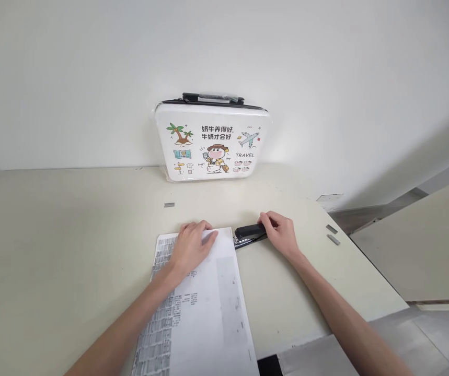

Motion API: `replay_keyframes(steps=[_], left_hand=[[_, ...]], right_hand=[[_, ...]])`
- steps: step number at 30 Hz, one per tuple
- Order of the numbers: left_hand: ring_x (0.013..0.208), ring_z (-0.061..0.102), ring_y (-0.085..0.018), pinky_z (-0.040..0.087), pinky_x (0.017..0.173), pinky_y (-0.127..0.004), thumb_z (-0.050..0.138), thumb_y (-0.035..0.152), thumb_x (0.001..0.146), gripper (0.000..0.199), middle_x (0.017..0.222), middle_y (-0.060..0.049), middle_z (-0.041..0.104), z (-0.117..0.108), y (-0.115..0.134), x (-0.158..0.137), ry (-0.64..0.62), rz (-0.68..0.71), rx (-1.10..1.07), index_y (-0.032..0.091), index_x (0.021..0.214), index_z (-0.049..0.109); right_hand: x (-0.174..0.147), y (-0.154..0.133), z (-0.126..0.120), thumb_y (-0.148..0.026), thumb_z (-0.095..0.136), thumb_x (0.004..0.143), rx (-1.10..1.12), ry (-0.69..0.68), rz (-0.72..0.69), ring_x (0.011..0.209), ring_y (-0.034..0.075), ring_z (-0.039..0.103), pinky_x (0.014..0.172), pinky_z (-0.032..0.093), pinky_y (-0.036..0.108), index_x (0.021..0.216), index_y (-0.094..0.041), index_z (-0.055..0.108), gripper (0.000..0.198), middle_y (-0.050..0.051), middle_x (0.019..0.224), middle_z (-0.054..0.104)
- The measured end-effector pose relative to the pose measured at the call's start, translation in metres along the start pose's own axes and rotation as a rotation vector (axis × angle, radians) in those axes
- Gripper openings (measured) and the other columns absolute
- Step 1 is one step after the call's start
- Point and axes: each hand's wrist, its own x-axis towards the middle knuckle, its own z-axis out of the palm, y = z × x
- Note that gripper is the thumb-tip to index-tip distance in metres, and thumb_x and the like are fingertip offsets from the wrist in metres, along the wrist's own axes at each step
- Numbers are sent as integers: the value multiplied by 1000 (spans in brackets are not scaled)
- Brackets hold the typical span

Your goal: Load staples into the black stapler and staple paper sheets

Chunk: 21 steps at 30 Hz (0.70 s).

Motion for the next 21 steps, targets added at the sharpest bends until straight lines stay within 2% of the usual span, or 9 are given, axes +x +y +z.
replay_keyframes(steps=[4,8,10,12,14,17,21], left_hand=[[95,71,-26,45,108,-51,54,35,103,15,97,-4,76,4,1,-2,31,43,40,23,102,63],[117,63,-29,47,109,-52,57,33,102,20,120,-9,69,-3,2,-6,73,148,48,22,117,64],[127,58,-29,47,111,-51,56,35,103,24,129,-9,66,-13,0,-10,0,239,0,24,124,64],[138,52,-28,45,115,-49,55,40,106,27,140,-7,64,-24,-2,-15,-131,342,-52,28,128,65],[151,40,-29,41,120,-50,56,48,106,34,155,-4,55,-31,-6,-21,-238,427,-56,33,135,64],[162,19,-33,27,128,-57,56,62,103,56,172,0,35,-30,-10,-28,-318,507,24,38,153,52],[164,10,-35,12,131,-62,43,69,104,68,176,0,22,-16,-7,-35,-331,527,123,38,165,35]], right_hand=[[0,0,-1,-50,51,102,-36,13,-16,60,17,49,62,40,31,70,-23,66,45,0,64,59],[0,-12,-5,-50,53,101,-46,-47,-56,87,24,63,71,47,33,77,-25,69,38,5,81,71],[1,-22,-8,-52,50,103,-42,-129,-57,100,26,64,68,49,33,87,-26,72,37,7,95,75],[3,-32,-9,-55,45,105,-50,-204,-49,109,26,64,70,52,34,100,-28,72,39,7,109,76],[7,-42,-8,-57,40,107,-79,-264,-67,117,26,63,85,54,37,109,-29,71,42,6,119,75],[14,-57,-3,-57,33,109,-139,-373,-113,130,26,59,112,45,44,119,-29,68,46,5,133,72],[23,-75,8,-60,24,110,-192,-518,-107,142,26,53,120,39,45,130,-31,67,56,3,148,65]])
